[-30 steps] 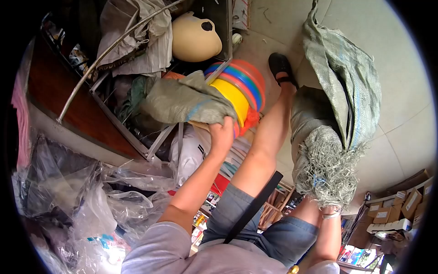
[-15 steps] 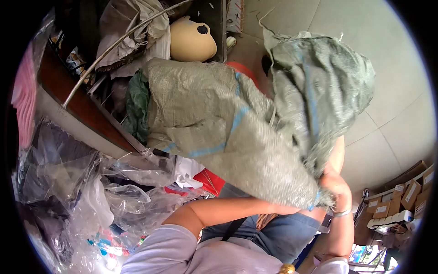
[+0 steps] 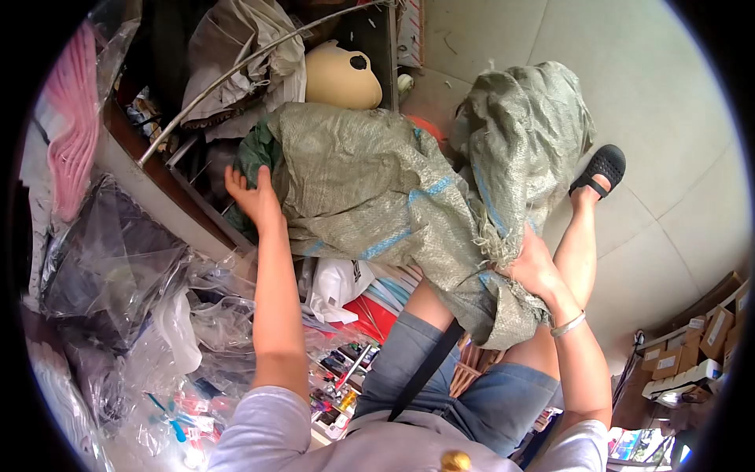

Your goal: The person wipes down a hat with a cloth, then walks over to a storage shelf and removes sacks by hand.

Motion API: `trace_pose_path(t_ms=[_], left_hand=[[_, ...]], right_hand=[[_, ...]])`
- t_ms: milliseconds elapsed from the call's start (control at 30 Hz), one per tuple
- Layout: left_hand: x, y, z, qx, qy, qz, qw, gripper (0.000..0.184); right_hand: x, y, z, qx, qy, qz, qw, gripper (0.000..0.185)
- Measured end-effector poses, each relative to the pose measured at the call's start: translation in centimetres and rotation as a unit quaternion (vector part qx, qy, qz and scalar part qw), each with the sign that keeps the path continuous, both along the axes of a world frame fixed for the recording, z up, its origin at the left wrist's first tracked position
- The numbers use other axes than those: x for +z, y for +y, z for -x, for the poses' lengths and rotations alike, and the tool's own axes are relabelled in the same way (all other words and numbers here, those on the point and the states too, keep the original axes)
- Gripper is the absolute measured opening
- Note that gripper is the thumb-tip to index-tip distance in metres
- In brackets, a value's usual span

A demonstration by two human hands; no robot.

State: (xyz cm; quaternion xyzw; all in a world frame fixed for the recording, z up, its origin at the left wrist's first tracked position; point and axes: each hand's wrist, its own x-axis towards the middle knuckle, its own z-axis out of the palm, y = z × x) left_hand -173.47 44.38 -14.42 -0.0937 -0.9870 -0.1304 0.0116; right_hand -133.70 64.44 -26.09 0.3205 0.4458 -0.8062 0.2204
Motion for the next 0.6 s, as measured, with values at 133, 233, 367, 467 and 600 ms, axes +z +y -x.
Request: trace_pose_path(t_ms=[133,233,367,467,600], left_hand=[[-2.8,-2.2,1.9,0.250,-0.022,0.329,0.910,0.118],[-3.1,-4.6,2.8,0.347,-0.050,0.396,0.848,0.133],[-2.1,-9.8,6.3,0.398,-0.254,0.236,0.849,0.088],[-2.0,-4.8,3.2,0.335,-0.205,0.195,0.899,0.065],[-1.2,2.0,0.1,0.167,-0.210,0.166,0.949,0.056]], right_hand=[[0.3,0.0,-0.4,-0.006,-0.032,0.072,0.997,0.080],[0.9,-0.4,-0.7,-0.003,-0.033,0.068,0.997,0.080],[1.2,-0.3,-0.4,-0.006,-0.007,0.142,0.990,0.066],[1.0,-0.7,0.0,-0.086,-0.021,0.179,0.980,0.052],[0.6,0.6,0.6,-0.084,-0.030,0.155,0.984,0.049]])
